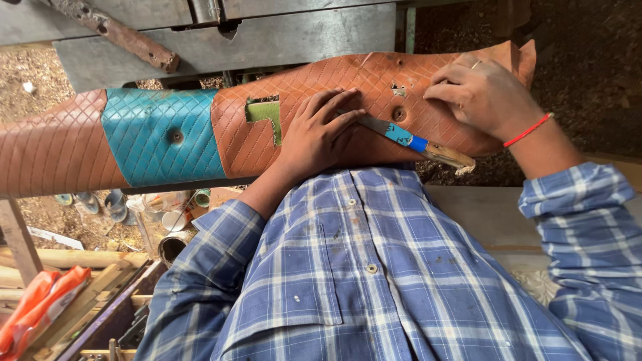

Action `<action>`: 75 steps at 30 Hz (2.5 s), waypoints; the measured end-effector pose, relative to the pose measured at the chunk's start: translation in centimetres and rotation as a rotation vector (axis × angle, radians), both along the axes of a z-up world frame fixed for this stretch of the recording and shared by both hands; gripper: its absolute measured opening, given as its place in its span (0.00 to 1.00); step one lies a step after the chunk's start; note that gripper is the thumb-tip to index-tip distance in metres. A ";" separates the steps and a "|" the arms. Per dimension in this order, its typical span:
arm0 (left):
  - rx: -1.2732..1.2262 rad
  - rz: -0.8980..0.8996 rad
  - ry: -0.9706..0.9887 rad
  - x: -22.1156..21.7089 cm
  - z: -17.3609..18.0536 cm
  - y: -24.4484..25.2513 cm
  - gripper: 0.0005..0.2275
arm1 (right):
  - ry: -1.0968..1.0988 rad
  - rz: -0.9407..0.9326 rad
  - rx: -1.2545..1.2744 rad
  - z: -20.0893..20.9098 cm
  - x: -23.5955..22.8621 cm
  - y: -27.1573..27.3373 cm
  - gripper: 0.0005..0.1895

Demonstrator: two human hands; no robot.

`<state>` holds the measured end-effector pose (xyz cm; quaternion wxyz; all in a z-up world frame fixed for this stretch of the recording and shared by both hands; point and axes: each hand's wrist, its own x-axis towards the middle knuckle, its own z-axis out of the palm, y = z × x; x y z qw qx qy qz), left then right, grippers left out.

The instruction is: The person applies a leather-like cover to a long wooden object, using a small blade to trim the edges and tucking the material into grooves with their fingers.

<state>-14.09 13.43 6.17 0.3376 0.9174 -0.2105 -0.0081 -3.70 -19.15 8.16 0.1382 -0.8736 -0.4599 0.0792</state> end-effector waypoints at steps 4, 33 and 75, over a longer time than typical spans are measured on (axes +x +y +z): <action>-0.027 -0.007 0.016 0.0 0.0 0.1 0.15 | -0.130 0.194 -0.134 1.8 2.1 0.2 0.15; -0.058 0.015 -0.022 0.3 -0.2 0.0 0.12 | -0.340 0.611 -0.305 2.3 5.4 1.3 0.12; -0.074 0.039 -0.068 0.0 -2.6 0.2 0.13 | -0.087 -0.224 0.134 -2.7 -2.4 1.3 0.04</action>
